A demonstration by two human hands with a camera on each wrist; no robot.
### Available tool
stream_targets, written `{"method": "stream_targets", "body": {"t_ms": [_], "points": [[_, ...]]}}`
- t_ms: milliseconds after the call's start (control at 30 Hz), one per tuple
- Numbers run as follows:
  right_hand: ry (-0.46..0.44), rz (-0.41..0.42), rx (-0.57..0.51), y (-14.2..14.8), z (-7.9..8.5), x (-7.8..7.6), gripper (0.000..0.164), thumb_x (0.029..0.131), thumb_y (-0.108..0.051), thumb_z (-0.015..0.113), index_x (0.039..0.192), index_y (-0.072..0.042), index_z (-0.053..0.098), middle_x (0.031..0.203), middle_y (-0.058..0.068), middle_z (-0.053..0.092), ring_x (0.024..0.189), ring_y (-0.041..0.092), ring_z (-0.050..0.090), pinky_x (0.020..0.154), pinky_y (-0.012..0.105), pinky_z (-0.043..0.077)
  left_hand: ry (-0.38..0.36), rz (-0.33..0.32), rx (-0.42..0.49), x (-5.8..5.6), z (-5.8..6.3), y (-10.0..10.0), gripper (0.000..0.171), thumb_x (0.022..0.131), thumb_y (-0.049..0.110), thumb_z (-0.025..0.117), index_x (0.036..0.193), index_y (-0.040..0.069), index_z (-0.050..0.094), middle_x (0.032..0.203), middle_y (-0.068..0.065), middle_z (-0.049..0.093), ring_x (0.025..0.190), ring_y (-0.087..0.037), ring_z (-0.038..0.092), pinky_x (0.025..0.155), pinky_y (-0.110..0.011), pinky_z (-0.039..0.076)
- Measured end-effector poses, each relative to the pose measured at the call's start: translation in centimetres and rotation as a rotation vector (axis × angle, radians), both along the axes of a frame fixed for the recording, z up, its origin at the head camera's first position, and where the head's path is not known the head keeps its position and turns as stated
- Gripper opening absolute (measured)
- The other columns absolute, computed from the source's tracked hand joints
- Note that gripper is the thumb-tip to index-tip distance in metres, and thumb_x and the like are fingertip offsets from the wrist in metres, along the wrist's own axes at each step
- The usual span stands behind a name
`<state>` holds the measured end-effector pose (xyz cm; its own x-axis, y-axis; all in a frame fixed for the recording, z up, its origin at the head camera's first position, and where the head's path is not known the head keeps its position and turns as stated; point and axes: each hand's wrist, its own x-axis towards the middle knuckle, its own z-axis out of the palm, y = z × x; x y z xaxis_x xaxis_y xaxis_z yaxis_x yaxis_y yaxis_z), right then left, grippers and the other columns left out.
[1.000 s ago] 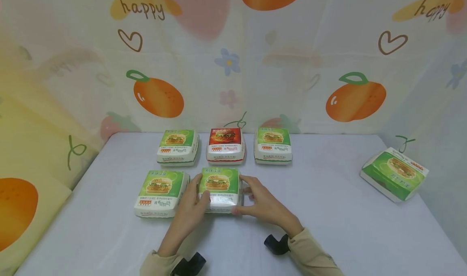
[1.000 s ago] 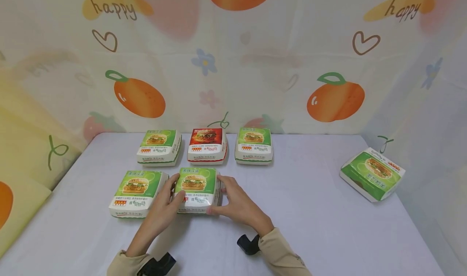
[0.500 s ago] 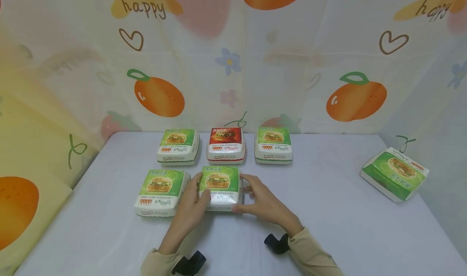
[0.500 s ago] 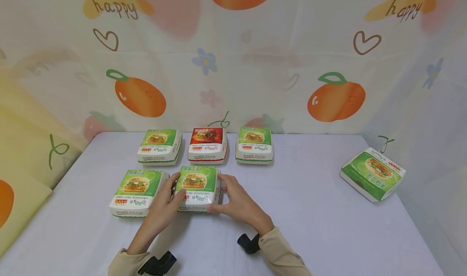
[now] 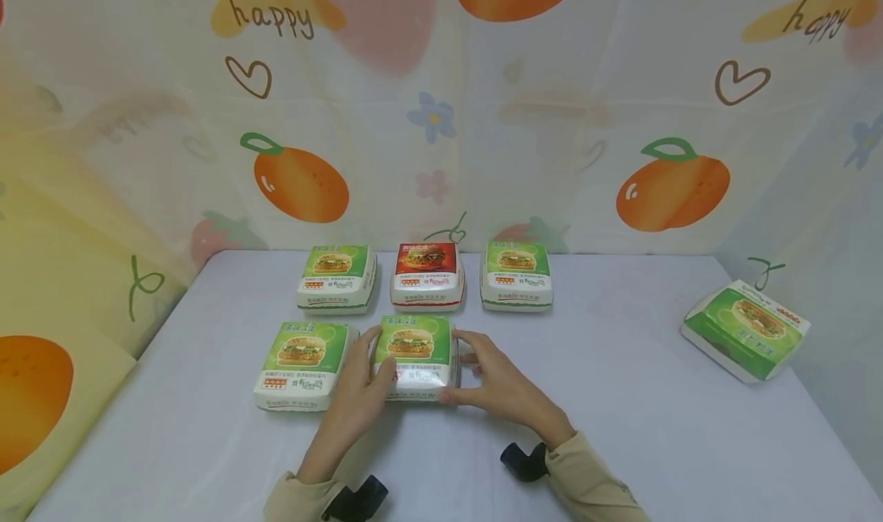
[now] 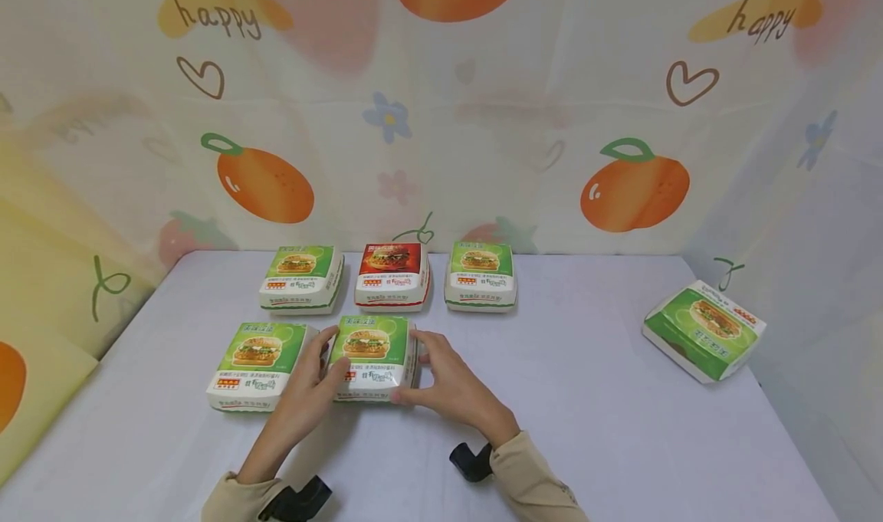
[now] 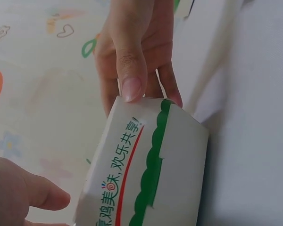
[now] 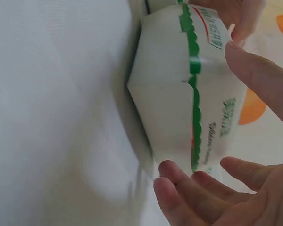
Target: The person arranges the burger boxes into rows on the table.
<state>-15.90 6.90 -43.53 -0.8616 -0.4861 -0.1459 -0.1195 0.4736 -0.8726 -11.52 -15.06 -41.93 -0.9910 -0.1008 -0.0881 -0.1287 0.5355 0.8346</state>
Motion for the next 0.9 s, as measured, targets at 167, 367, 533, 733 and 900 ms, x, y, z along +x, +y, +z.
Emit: {"method": "stream_targets", "body": {"t_ms": [167,367,533,733,900], "points": [[0.009,-0.011,0.014,0.5,0.4,-0.1,0.097,0.076,-0.042,0.084,0.153,-0.014,0.033,0.156,0.01,0.038,0.131,0.03,0.054,0.105,0.048,0.048,0.001,0.0,-0.006,0.0,0.3,-0.2,0.057,0.101,0.021,0.048,0.154,0.01,0.029,0.162,-0.019,0.025,0.152,-0.038,0.017,0.121,-0.061,0.017],[0.009,-0.026,0.033,1.3,1.2,-0.2,0.093,0.077,-0.039,0.085,0.152,-0.015,0.035,0.156,0.007,0.039,0.133,0.03,0.053,0.106,0.049,0.048,0.025,0.004,-0.014,0.2,0.6,-0.2,0.054,0.101,0.021,0.05,0.152,0.012,0.035,0.161,-0.017,0.029,0.152,-0.038,0.019,0.12,-0.062,0.019],[0.019,-0.045,0.033,2.5,2.1,-0.5,0.09,0.079,-0.035,0.083,0.153,-0.016,0.035,0.157,0.006,0.04,0.134,0.032,0.052,0.107,0.052,0.047,0.091,0.018,-0.006,0.2,0.9,0.1,0.051,0.1,0.018,0.052,0.149,0.011,0.039,0.157,-0.014,0.037,0.149,-0.034,0.028,0.12,-0.059,0.023],[0.025,-0.083,0.054,4.6,2.7,-0.9,0.089,0.081,-0.039,0.081,0.153,-0.017,0.034,0.156,0.009,0.041,0.136,0.035,0.049,0.106,0.055,0.046,0.14,0.002,-0.006,0.0,1.6,0.8,0.05,0.098,0.016,0.054,0.147,0.01,0.042,0.153,-0.014,0.041,0.144,-0.031,0.036,0.117,-0.057,0.03],[0.039,-0.094,0.081,6.5,3.0,-0.9,0.087,0.083,-0.041,0.079,0.152,-0.016,0.034,0.156,0.012,0.04,0.136,0.039,0.048,0.105,0.056,0.046,0.188,-0.017,-0.025,0.0,1.9,1.7,0.05,0.097,0.016,0.058,0.145,0.009,0.044,0.15,-0.013,0.045,0.142,-0.03,0.039,0.117,-0.055,0.032]]}}
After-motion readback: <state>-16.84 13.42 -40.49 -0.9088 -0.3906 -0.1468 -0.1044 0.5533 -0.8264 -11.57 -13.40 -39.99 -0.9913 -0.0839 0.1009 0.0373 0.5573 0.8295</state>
